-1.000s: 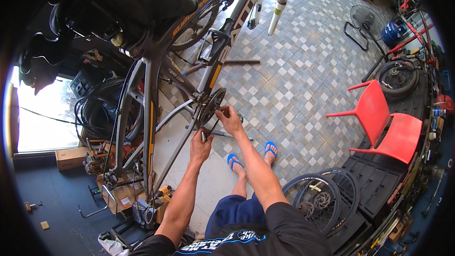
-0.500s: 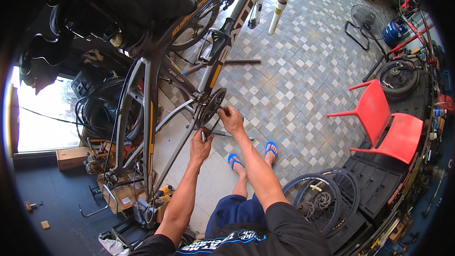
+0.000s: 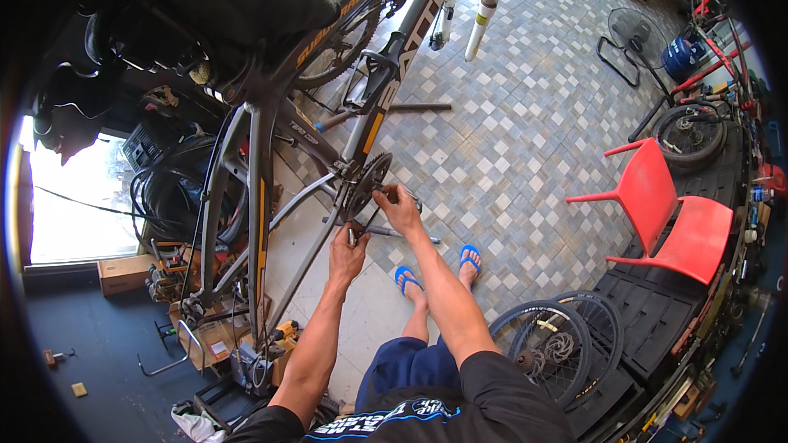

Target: The person uses a hex wrench to adjust the crankset and chainring bolts on a bicycle mounted on a repair stand. They rotate the pedals to check alignment and continue tightening bolts on the crankset throughout the clip.

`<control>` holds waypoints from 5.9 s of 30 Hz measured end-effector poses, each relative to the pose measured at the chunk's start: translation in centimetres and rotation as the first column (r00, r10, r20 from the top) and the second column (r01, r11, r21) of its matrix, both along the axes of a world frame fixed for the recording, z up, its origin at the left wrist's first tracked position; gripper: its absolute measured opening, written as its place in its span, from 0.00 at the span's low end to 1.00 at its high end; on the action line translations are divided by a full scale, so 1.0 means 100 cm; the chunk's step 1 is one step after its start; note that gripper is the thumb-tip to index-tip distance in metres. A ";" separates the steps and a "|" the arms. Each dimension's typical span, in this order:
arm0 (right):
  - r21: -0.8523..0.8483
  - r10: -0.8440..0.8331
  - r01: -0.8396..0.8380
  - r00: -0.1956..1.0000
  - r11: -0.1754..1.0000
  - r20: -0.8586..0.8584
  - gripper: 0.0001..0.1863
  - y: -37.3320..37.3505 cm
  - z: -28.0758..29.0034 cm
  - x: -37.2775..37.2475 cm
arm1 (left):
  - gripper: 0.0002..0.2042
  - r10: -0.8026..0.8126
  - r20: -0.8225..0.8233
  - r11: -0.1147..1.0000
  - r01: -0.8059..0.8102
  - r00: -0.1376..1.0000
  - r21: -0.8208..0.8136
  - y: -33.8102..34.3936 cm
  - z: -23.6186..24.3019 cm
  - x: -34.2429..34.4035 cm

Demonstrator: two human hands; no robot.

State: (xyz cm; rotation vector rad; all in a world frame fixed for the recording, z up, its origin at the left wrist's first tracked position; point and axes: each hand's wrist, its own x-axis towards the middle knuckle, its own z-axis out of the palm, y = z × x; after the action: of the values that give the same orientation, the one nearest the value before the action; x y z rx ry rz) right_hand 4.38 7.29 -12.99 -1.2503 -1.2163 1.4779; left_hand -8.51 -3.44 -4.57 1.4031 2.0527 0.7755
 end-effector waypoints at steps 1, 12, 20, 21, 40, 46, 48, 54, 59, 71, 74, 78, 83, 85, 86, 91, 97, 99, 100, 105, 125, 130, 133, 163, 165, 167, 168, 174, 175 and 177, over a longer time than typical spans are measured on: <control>0.031 0.005 -0.006 0.999 1.000 0.046 0.18 0.000 0.003 0.001 | 0.09 0.002 0.003 1.000 -0.002 1.000 -0.005 0.000 0.000 0.000; 0.020 0.026 -0.029 0.987 0.999 0.161 0.20 0.001 0.025 0.006 | 0.10 -0.010 0.003 1.000 0.010 1.000 0.016 -0.002 -0.006 -0.003; 0.025 0.027 -0.031 0.988 0.999 0.151 0.20 0.002 0.026 0.005 | 0.10 -0.009 0.016 1.000 0.009 1.000 0.007 -0.001 -0.005 -0.002; 0.008 0.033 -0.034 0.986 0.999 0.163 0.19 0.001 0.029 0.005 | 0.09 -0.008 0.015 1.000 0.008 1.000 0.006 -0.002 -0.005 -0.002; 0.117 0.072 -0.099 0.973 0.988 0.221 0.17 0.003 0.032 0.008 | 0.09 -0.008 -0.006 1.000 0.008 1.000 0.026 -0.003 -0.010 -0.004; 0.182 -0.053 0.001 0.959 0.983 0.280 0.14 0.001 0.040 0.002 | 0.10 -0.024 0.020 0.999 0.023 1.000 0.049 -0.003 -0.017 -0.008; 0.255 -0.096 0.009 0.939 0.967 0.329 0.14 0.001 0.044 0.001 | 0.10 -0.019 0.035 0.999 0.017 0.999 0.036 -0.003 -0.017 -0.009; 0.277 -0.111 0.022 0.944 0.961 0.310 0.13 0.004 0.044 0.000 | 0.10 -0.011 0.092 1.000 0.010 0.996 0.021 -0.002 -0.016 -0.006; 0.179 -0.040 -0.011 0.959 0.984 0.279 0.14 0.004 0.039 0.002 | 0.10 -0.021 0.076 0.998 0.016 0.997 0.060 -0.003 -0.019 -0.009; 0.107 0.036 -0.060 0.975 0.992 0.217 0.16 0.006 0.032 0.006 | 0.09 -0.039 0.036 0.995 0.035 0.999 0.089 -0.002 -0.020 -0.009; 0.176 -0.021 -0.020 0.973 0.984 0.229 0.17 0.003 0.031 0.004 | 0.09 -0.027 0.014 0.999 0.026 1.000 0.021 -0.003 -0.018 -0.008; 0.247 -0.032 -0.027 0.971 0.969 0.235 0.16 0.006 0.030 0.004 | 0.09 -0.024 0.018 0.999 0.024 1.000 0.030 -0.001 -0.016 -0.005; 0.035 0.143 -0.157 0.957 0.987 0.254 0.18 0.007 0.028 0.004 | 0.10 -0.012 0.053 0.997 0.008 0.999 0.075 -0.006 -0.018 -0.009; -0.009 0.154 -0.155 0.973 0.988 0.174 0.20 0.010 0.014 0.004 | 0.10 -0.022 0.032 0.999 0.021 0.999 0.034 -0.002 -0.013 -0.007; -0.022 0.138 -0.137 0.986 0.990 0.095 0.22 0.012 0.005 0.003 | 0.10 -0.030 0.021 0.999 0.030 0.999 0.015 0.002 -0.010 -0.005; -0.163 0.165 -0.210 0.954 0.964 -0.250 0.25 0.012 -0.003 -0.004 | 0.10 -0.016 0.020 1.000 0.015 1.000 0.008 -0.002 -0.011 -0.008; -0.159 0.141 -0.169 0.974 0.973 -0.177 0.22 0.010 0.002 0.000 | 0.10 0.003 0.037 1.000 -0.003 0.999 -0.003 -0.002 -0.010 -0.006; 0.014 0.078 -0.078 0.997 0.997 0.017 0.19 0.002 0.006 0.003 | 0.10 0.010 0.035 1.000 -0.009 0.999 -0.012 -0.002 -0.010 -0.006; 0.035 0.066 -0.067 0.997 0.997 0.028 0.18 0.003 0.005 0.004 | 0.10 0.006 0.035 1.000 -0.005 0.999 -0.012 -0.001 -0.009 -0.004; 0.119 0.040 -0.054 0.992 0.991 0.119 0.16 0.005 0.014 0.007 | 0.10 0.003 0.044 1.000 -0.002 0.999 -0.010 -0.001 -0.011 -0.005; -0.160 0.105 -0.131 0.981 0.978 -0.162 0.29 0.007 0.000 -0.003 | 0.10 -0.012 0.035 0.998 0.010 0.999 0.054 -0.002 -0.016 -0.007; -0.014 0.048 -0.048 0.999 0.999 0.024 0.20 0.005 0.015 0.000 | 0.10 0.003 0.059 1.000 -0.004 0.998 0.031 -0.003 -0.018 -0.006; 0.121 -0.033 0.018 0.992 0.992 0.121 0.20 0.000 0.024 0.002 | 0.11 -0.001 0.065 0.999 -0.002 0.998 0.041 -0.003 -0.019 -0.006; 0.141 -0.027 -0.003 0.977 0.990 0.210 0.19 0.001 0.018 0.005 | 0.10 -0.016 0.068 0.997 0.011 0.998 0.072 -0.003 -0.014 -0.002; 0.163 -0.028 -0.012 0.971 0.987 0.238 0.20 0.001 0.021 0.007 | 0.10 -0.017 0.066 0.998 0.013 0.998 0.061 -0.002 -0.014 -0.002; 0.142 -0.007 -0.031 0.966 0.989 0.258 0.21 0.002 0.024 0.009 | 0.10 -0.025 0.063 0.997 0.020 0.998 0.076 -0.003 -0.014 -0.003; 0.109 0.017 -0.047 0.964 0.993 0.264 0.22 0.001 0.026 0.009 | 0.10 -0.027 0.061 0.996 0.021 0.998 0.084 -0.003 -0.014 -0.004; 0.064 0.074 -0.095 0.957 0.993 0.280 0.23 0.004 0.034 0.011 | 0.10 -0.023 0.054 0.998 0.020 0.998 0.054 -0.005 -0.018 -0.005; 0.079 0.075 -0.101 0.957 0.992 0.281 0.23 0.004 0.034 0.012 | 0.10 -0.023 0.057 0.998 0.021 0.998 0.051 -0.004 -0.018 -0.005; 0.113 0.050 -0.081 0.966 0.990 0.253 0.21 0.003 0.035 0.012 | 0.10 -0.023 0.062 0.999 0.020 0.998 0.044 -0.004 -0.017 -0.004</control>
State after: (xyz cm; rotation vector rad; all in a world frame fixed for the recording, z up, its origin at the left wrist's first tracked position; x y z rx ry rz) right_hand 5.54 7.58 -9.51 -1.3530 -1.5046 1.2971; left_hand -8.95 -3.85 -6.25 1.4041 1.9811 0.8488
